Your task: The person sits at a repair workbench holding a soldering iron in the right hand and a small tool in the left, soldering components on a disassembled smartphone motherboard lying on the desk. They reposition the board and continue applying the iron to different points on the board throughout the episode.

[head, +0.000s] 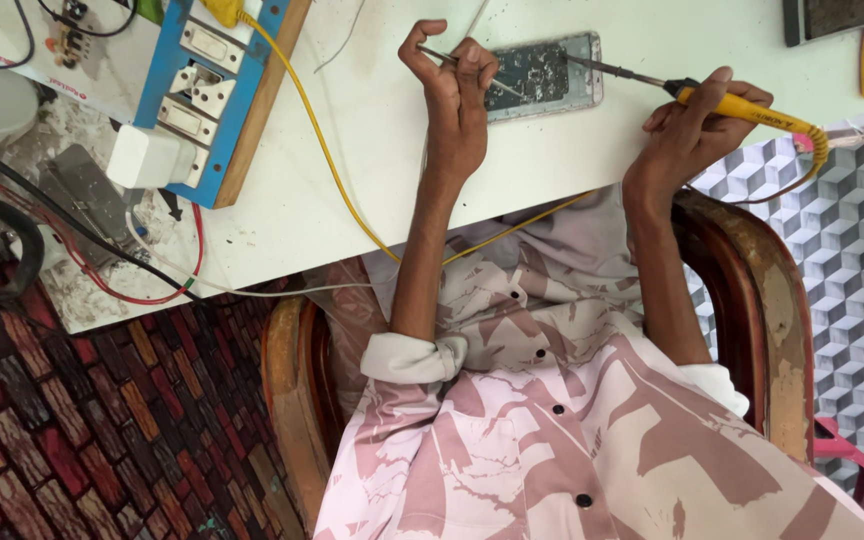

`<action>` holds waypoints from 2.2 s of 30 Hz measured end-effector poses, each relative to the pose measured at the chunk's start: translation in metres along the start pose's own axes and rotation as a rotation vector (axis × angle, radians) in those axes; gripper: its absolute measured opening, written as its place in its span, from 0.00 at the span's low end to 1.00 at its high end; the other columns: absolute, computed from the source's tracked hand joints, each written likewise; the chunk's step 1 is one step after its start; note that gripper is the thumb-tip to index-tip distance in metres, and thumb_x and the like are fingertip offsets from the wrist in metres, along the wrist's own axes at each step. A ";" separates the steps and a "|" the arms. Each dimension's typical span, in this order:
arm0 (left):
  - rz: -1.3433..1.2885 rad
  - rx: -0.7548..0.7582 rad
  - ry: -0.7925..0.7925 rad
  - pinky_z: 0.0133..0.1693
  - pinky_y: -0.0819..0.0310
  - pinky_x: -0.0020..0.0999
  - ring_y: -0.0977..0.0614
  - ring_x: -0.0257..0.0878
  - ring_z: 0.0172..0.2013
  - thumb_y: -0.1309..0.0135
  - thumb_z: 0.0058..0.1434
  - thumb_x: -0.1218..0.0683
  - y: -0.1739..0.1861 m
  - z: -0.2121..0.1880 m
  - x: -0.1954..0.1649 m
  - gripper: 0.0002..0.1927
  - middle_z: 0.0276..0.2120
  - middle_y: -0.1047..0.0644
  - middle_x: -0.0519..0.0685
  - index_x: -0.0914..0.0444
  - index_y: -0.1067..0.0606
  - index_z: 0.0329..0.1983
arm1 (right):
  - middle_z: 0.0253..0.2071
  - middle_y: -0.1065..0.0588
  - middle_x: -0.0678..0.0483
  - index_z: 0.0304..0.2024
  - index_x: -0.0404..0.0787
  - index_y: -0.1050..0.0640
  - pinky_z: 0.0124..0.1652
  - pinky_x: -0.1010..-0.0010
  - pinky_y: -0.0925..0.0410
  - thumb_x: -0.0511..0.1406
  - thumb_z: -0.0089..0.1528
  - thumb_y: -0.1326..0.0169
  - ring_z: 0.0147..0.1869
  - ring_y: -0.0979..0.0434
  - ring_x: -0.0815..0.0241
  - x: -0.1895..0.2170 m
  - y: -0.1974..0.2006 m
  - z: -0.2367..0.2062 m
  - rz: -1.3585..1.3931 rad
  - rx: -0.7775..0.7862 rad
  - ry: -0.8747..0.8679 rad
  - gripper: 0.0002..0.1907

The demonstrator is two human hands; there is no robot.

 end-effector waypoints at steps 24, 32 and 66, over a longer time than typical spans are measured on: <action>0.020 0.007 -0.033 0.43 0.36 0.29 0.34 0.34 0.33 0.70 0.82 0.51 -0.001 0.001 0.002 0.13 0.30 0.35 0.45 0.56 0.54 0.64 | 0.29 0.38 0.54 0.47 0.36 0.36 0.27 0.73 0.35 0.43 0.77 0.49 0.24 0.39 0.66 -0.003 0.003 0.002 -0.002 -0.011 -0.028 0.18; 0.002 0.014 -0.027 0.41 0.38 0.29 0.35 0.33 0.33 0.69 0.82 0.51 -0.001 0.000 0.003 0.13 0.30 0.35 0.45 0.56 0.54 0.64 | 0.33 0.37 0.54 0.46 0.38 0.37 0.24 0.75 0.35 0.43 0.77 0.49 0.25 0.38 0.66 0.002 -0.001 -0.001 0.011 0.016 0.005 0.17; 0.005 0.007 -0.022 0.42 0.36 0.29 0.34 0.34 0.33 0.70 0.82 0.51 -0.002 -0.001 0.002 0.13 0.30 0.36 0.45 0.57 0.54 0.64 | 0.27 0.38 0.54 0.47 0.37 0.36 0.26 0.72 0.35 0.45 0.76 0.48 0.23 0.40 0.66 -0.002 0.005 0.002 0.010 -0.003 -0.049 0.19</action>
Point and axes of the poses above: each hand's wrist, its own z-axis towards the middle knuckle, its own y-axis out of the back of the hand, x = y × z, the point moved 2 cm from there along z, towards the middle knuckle
